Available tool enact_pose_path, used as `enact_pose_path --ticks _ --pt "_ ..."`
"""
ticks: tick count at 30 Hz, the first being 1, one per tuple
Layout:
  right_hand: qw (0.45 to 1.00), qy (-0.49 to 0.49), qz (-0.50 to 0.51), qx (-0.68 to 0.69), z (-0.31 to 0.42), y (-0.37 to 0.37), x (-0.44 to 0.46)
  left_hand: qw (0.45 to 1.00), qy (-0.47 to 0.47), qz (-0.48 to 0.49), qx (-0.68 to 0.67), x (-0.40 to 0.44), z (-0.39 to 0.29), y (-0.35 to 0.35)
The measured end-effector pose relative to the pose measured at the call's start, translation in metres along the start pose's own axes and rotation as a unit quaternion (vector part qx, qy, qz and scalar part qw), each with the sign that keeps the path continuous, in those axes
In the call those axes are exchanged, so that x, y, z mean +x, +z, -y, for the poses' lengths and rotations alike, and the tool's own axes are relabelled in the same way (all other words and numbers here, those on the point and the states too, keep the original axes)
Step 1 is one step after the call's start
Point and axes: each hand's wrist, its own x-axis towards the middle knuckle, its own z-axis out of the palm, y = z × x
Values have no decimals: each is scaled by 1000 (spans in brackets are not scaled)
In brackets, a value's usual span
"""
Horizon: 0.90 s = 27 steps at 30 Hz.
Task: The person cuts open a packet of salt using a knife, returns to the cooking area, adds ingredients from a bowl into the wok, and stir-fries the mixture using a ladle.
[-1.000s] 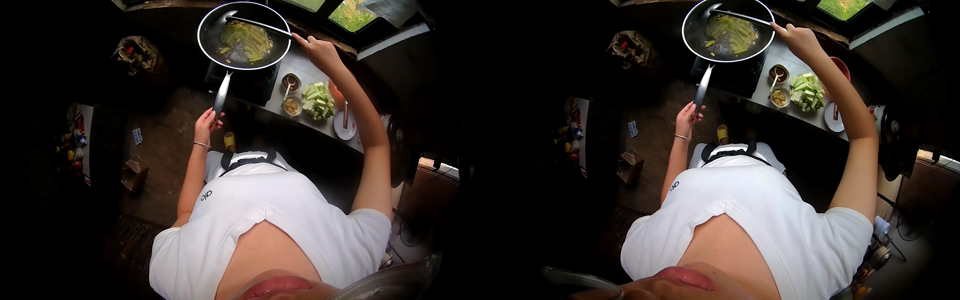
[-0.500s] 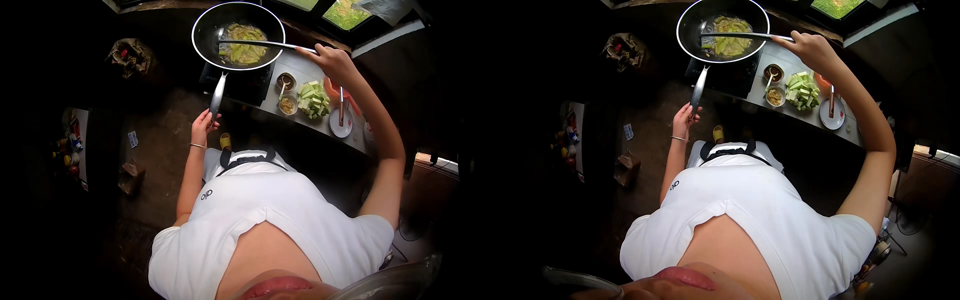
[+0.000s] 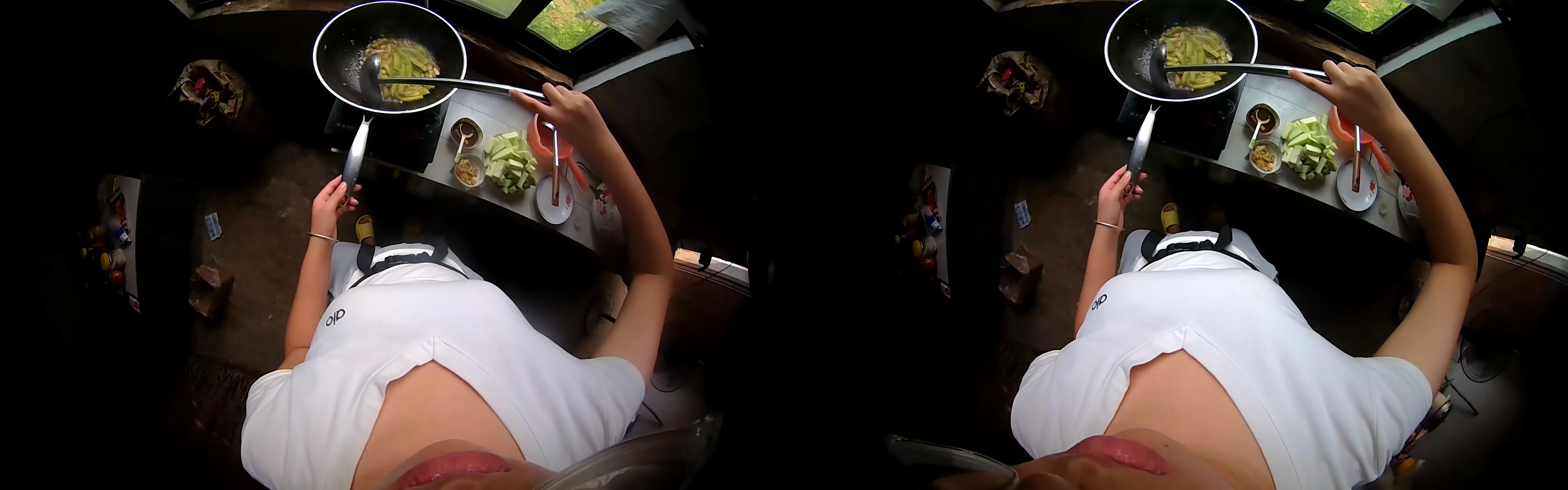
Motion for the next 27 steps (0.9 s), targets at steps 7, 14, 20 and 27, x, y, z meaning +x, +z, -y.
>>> enact_pose_path --ticks 7,14,20,27 --pt "983 138 94 77 -16 -22 -33 1000 -10 5 22 1 -5 1" --pt "924 191 203 260 -59 -73 -9 999 -11 17 24 5 -4 -4" --pt "941 178 196 210 -32 -42 24 1000 -6 24 19 4 -2 -5" --pt "877 334 134 320 -4 -5 11 999 -9 32 14 4 -3 -2"
